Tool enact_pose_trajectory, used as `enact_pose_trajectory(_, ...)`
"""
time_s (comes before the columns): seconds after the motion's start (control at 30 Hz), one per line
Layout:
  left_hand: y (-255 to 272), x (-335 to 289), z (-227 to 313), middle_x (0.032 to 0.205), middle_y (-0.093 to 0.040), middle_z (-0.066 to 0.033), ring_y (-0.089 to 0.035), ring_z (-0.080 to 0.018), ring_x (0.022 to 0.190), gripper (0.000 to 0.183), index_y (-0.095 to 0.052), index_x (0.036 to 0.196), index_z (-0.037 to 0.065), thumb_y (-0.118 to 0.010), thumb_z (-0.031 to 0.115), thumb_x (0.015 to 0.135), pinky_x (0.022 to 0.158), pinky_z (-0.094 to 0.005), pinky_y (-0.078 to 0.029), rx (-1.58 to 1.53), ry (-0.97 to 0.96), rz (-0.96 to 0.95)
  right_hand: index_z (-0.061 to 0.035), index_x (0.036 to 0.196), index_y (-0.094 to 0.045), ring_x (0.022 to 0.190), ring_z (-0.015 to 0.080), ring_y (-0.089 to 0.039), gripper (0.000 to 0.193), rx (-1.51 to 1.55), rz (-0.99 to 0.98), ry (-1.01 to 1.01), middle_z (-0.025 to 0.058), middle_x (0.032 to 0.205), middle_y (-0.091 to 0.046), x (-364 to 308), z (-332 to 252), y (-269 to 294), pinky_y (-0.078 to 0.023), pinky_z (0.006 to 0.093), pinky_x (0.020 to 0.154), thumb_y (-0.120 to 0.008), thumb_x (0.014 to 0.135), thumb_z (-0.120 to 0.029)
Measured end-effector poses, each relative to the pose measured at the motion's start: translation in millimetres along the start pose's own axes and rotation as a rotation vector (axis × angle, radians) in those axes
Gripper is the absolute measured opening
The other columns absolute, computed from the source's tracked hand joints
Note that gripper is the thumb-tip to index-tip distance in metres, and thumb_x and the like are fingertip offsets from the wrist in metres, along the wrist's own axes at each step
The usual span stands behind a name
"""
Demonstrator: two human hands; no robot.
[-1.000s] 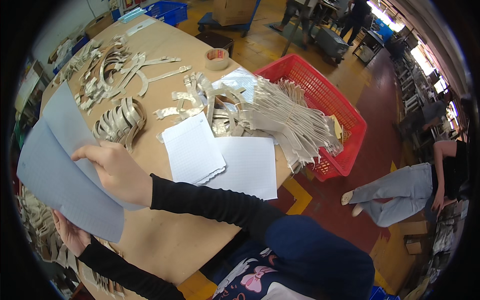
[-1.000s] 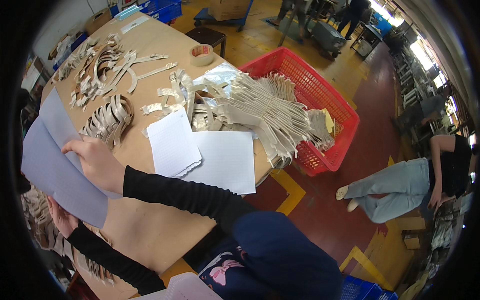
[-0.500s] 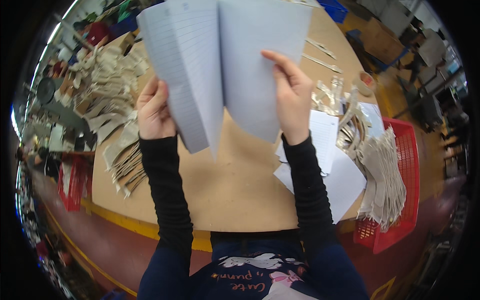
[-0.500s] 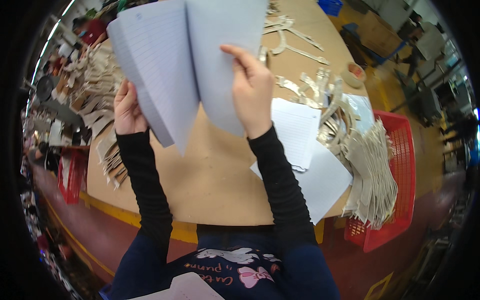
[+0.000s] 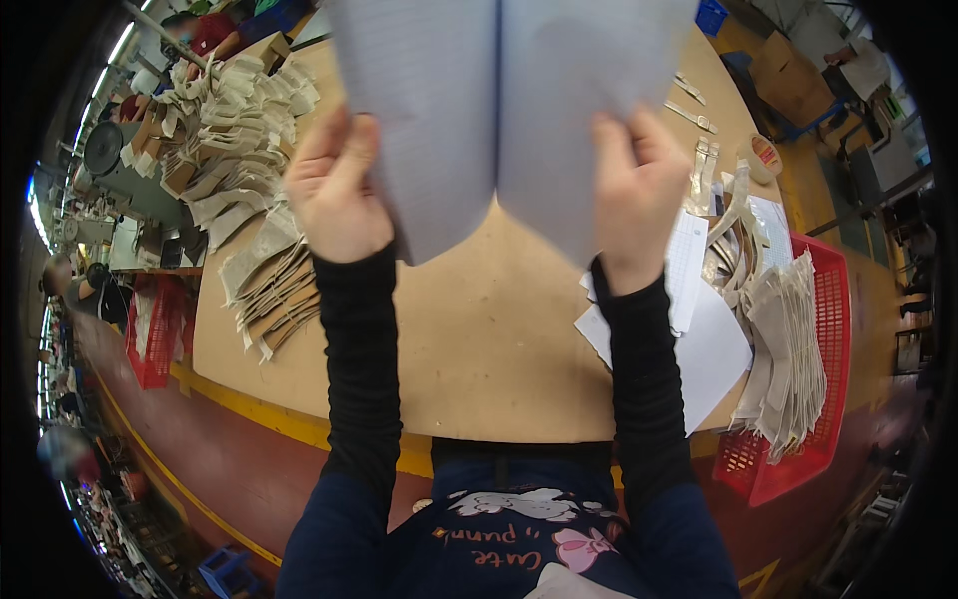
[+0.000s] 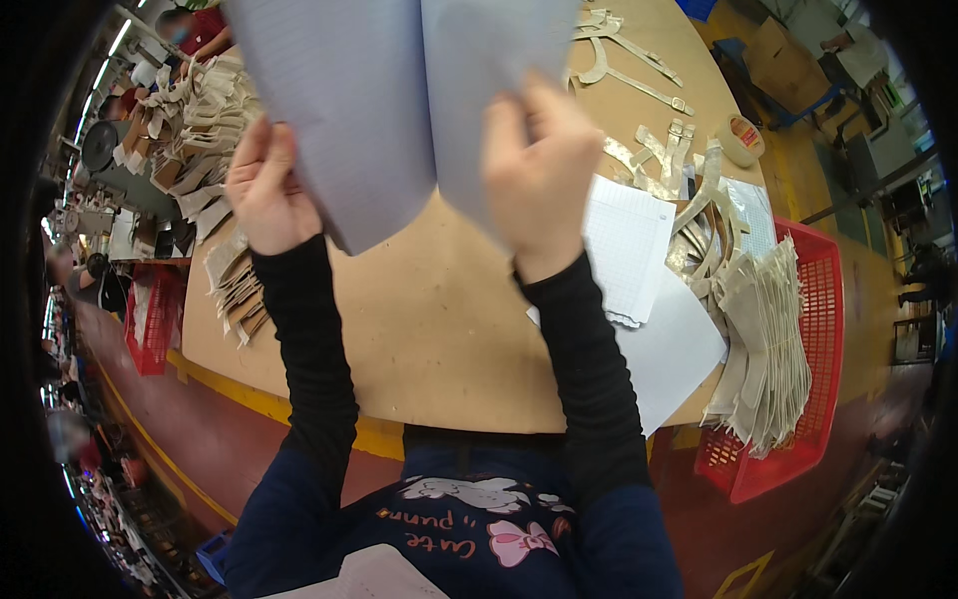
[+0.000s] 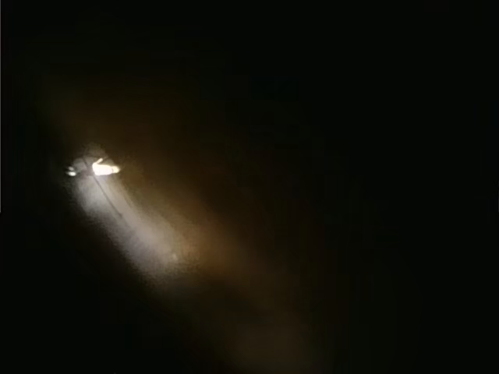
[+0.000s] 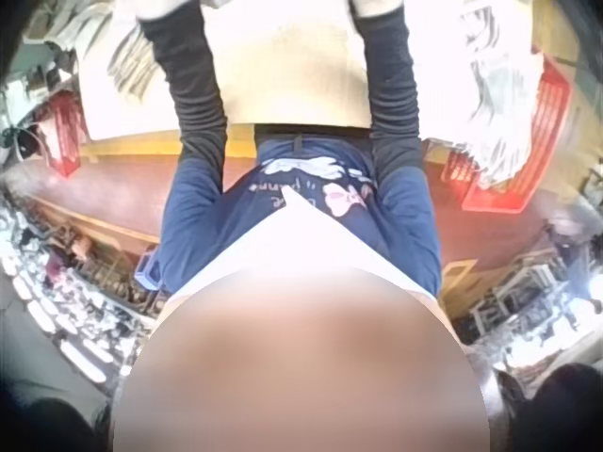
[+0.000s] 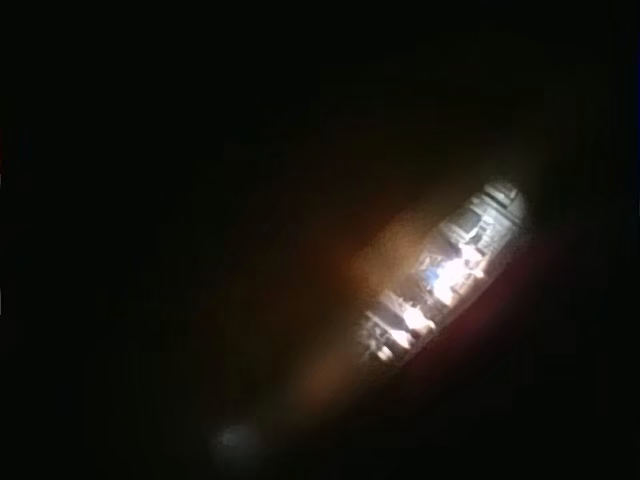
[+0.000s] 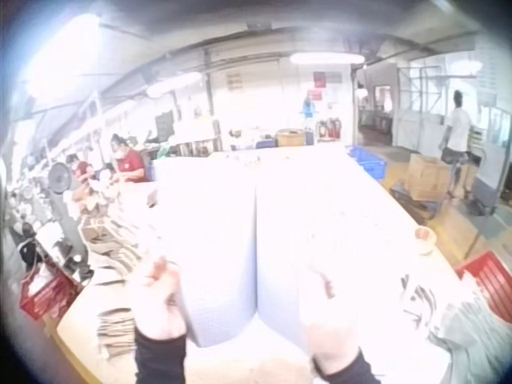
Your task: The person sorts and organizes fabric pieces on a table in a factory setting. They handle stacks of white and beige fabric strips, separating and aligning them, and placing some into a red basket. The person also briefly handles a pink booklet and a roll of tape.
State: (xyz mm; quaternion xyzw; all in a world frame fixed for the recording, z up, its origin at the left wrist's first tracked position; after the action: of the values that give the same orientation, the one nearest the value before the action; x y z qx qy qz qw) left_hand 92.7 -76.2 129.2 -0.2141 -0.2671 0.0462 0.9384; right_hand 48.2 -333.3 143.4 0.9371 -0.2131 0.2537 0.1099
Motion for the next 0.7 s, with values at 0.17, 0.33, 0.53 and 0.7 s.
enact_pose_trajectory(0.17,28,22,30,0.109,-0.07,-0.0148,-0.07,-0.0185,0.094,0.028,-0.061,0.121,-0.006,-0.061,0.003,0.094,0.084,-0.0276,-0.057,-0.124,0.034,-0.132,0.0036,0.116,-0.066,0.087,0.0118,-0.063,0.028,0.404,0.041,-0.027,0.0084,0.107,-0.069,31,36,36,-0.049,0.026,0.079,-0.054,0.091,0.0)
enact_pose_trajectory(0.33,24,33,46,0.11,-0.071,-0.0124,-0.07,-0.0157,0.095,0.031,-0.061,0.125,-0.003,-0.061,0.006,0.095,0.084,-0.0268,-0.057,-0.118,0.129,-0.288,0.0004,0.148,-0.039,0.112,0.0147,-0.059,0.06,0.526,0.033,0.042,0.0133,0.129,-0.061,34,52,20,-0.046,0.0268,0.095,-0.052,0.09,0.005)
enact_pose_trajectory(0.53,15,38,61,0.111,-0.07,-0.012,-0.07,-0.0176,0.096,0.024,-0.062,0.118,0.0,-0.058,0.005,0.095,0.085,-0.0308,-0.058,-0.102,0.22,-0.45,-0.0042,0.156,-0.014,0.117,0.0182,-0.058,0.077,0.621,0.118,0.069,0.016,0.132,-0.059,37,61,28,-0.045,0.0301,0.099,-0.051,0.09,0.006)
enact_pose_trajectory(0.7,1,39,70,0.11,-0.071,-0.0123,-0.071,-0.0158,0.09,0.034,-0.058,0.127,-0.003,-0.057,0.002,0.093,0.08,-0.0263,-0.058,-0.071,0.238,-0.529,-0.0023,0.142,-0.034,0.109,0.0193,-0.063,0.053,0.745,0.1,-0.034,0.0164,0.119,-0.064,36,69,26,-0.049,0.0319,0.093,-0.051,0.092,0.005)
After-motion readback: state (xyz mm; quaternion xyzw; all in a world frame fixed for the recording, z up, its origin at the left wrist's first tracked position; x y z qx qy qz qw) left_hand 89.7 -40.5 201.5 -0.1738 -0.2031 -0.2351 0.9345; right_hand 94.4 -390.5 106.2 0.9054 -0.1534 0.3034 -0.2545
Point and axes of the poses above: each hand's wrist, its own x-axis towards the middle knuckle, its own y-axis out of the back of the hand, z = x × y, the point moved 7 cm from there along x, towards the middle knuckle
